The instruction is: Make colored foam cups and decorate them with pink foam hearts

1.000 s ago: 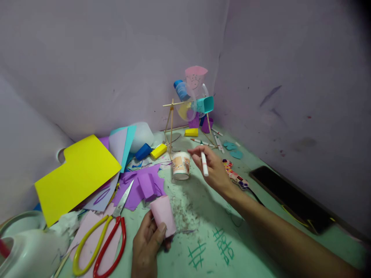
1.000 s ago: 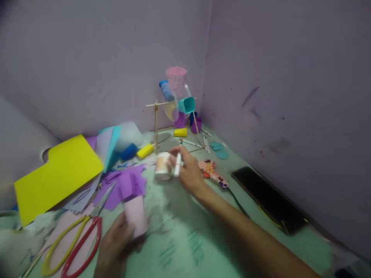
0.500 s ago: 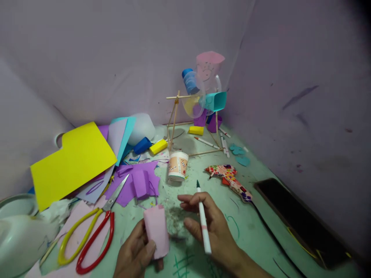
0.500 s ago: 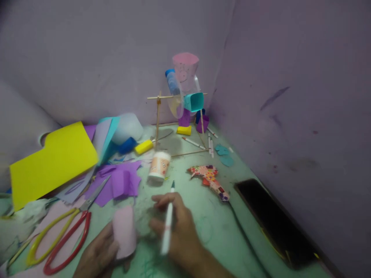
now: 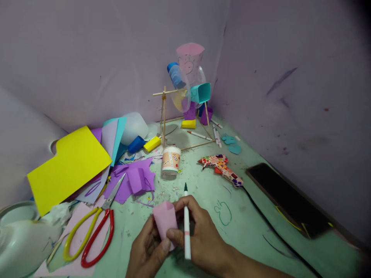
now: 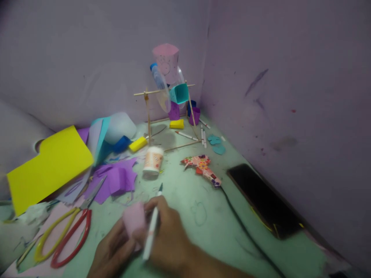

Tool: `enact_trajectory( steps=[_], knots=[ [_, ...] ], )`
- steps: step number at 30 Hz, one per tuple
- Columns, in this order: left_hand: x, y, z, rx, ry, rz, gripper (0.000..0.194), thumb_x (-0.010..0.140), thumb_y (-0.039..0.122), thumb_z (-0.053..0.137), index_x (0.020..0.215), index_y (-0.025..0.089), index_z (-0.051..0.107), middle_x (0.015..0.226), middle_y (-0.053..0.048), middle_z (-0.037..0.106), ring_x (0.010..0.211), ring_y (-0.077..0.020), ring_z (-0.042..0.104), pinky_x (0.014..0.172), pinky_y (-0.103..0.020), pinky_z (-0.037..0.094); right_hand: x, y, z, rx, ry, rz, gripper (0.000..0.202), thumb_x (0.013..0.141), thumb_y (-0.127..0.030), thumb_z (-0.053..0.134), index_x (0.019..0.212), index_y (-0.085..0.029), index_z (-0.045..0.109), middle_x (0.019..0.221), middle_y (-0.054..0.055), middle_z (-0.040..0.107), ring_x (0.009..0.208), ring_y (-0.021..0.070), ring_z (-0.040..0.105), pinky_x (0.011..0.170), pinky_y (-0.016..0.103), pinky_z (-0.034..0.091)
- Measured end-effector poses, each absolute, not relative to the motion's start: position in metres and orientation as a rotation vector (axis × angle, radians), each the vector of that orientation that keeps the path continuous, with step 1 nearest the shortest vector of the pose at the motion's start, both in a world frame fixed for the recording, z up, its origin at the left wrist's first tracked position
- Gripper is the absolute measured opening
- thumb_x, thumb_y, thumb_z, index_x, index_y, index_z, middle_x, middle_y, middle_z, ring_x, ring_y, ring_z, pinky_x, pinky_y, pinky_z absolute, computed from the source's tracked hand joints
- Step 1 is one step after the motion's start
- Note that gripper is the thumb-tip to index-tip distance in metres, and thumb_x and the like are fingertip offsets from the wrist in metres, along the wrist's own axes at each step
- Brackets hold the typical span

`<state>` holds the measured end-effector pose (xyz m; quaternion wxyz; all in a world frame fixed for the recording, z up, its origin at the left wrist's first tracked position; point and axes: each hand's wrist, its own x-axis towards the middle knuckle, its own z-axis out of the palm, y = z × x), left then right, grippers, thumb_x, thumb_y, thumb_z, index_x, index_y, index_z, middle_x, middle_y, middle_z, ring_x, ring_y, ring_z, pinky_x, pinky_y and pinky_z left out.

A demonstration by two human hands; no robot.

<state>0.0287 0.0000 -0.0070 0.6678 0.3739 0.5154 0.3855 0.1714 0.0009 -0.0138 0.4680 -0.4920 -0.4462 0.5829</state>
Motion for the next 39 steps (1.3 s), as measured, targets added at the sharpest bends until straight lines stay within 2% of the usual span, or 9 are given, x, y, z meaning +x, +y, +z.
enact_trajectory(
  steps=[7,11,14,16,18,21,27,32,39],
  knots=[
    [0.041,0.012,-0.002,0.693,1.128,0.874,0.059,0.063,0.039,0.077,0.114,0.014,0.063,0.1,-0.014,0.072,0.097,-0.0321,0.064,0.078,-0.036,0.051,0.177,0.006,-0.008,-1.236,-1.012,1.387,0.029,0.066,-0.028,0.069,0.082,-0.022,0.046,0.067,-0.003,0.055,0.059,0.013,0.05,0.055,0.026,0.042],
    [0.053,0.019,-0.006,0.631,1.123,0.884,0.062,0.062,0.038,0.078,0.116,0.012,0.062,0.091,-0.013,0.072,0.081,-0.0266,0.066,0.068,-0.031,0.051,0.184,0.009,-0.015,-1.28,-0.989,1.373,0.024,0.069,-0.029,0.068,0.083,-0.022,0.05,0.069,-0.002,0.057,0.061,0.0137,0.052,0.056,0.026,0.044],
    [0.058,0.022,-0.011,0.625,1.119,0.877,0.059,0.066,0.04,0.074,0.115,0.011,0.061,0.082,-0.011,0.071,0.065,-0.0193,0.063,0.055,-0.026,0.048,0.195,0.009,-0.019,-1.277,-1.035,1.312,0.015,0.083,-0.035,0.056,0.089,-0.022,0.053,0.072,0.0,0.058,0.061,0.0145,0.055,0.057,0.027,0.045],
    [0.058,0.024,-0.013,0.665,1.124,0.872,0.054,0.07,0.042,0.07,0.113,0.01,0.062,0.074,-0.009,0.069,0.057,-0.0156,0.058,0.051,-0.024,0.045,0.203,0.01,-0.018,-1.3,-1.06,1.222,0.016,0.088,-0.037,0.048,0.094,-0.023,0.054,0.081,0.003,0.062,0.07,0.0167,0.059,0.063,0.03,0.047],
    [0.056,0.025,-0.013,0.729,1.117,0.85,0.048,0.074,0.042,0.067,0.109,0.009,0.065,0.067,-0.006,0.067,0.053,-0.014,0.054,0.05,-0.024,0.043,0.208,0.012,-0.016,-1.305,-1.078,1.178,0.016,0.087,-0.034,0.052,0.099,-0.024,0.052,0.093,0.005,0.063,0.083,0.0195,0.061,0.073,0.034,0.048],
    [0.051,0.026,-0.014,0.78,1.088,0.763,0.046,0.072,0.04,0.069,0.107,0.01,0.067,0.068,-0.007,0.068,0.058,-0.0163,0.059,0.056,-0.025,0.046,0.207,0.015,-0.013,-1.234,-1.133,1.298,0.032,0.075,-0.028,0.064,0.102,-0.024,0.047,0.102,0.006,0.06,0.091,0.0211,0.059,0.08,0.036,0.046],
    [0.05,0.019,-0.017,0.799,0.988,0.742,0.054,0.062,0.041,0.076,0.107,0.012,0.067,0.088,-0.011,0.072,0.085,-0.0292,0.066,0.073,-0.035,0.051,0.203,0.017,-0.015,-1.135,-1.102,1.548,0.042,0.067,-0.031,0.073,0.095,-0.023,0.043,0.077,-0.002,0.055,0.066,0.0135,0.05,0.059,0.026,0.042],
    [0.054,0.016,-0.012,0.839,1.018,0.777,0.053,0.059,0.035,0.078,0.106,0.013,0.067,0.096,-0.013,0.072,0.09,-0.0304,0.066,0.085,-0.041,0.049,0.207,0.014,-0.02,-1.111,-1.037,1.536,0.036,0.068,-0.025,0.072,0.094,-0.023,0.046,0.07,-0.005,0.052,0.061,0.0119,0.047,0.055,0.024,0.037],
    [0.053,0.017,-0.015,0.773,1.026,0.769,0.06,0.058,0.037,0.079,0.112,0.013,0.066,0.096,-0.015,0.072,0.094,-0.0339,0.065,0.08,-0.041,0.051,0.204,0.011,-0.022,-1.111,-0.994,1.476,0.022,0.076,-0.029,0.066,0.089,-0.021,0.05,0.065,-0.004,0.052,0.057,0.0108,0.043,0.053,0.023,0.034]
  ],
)
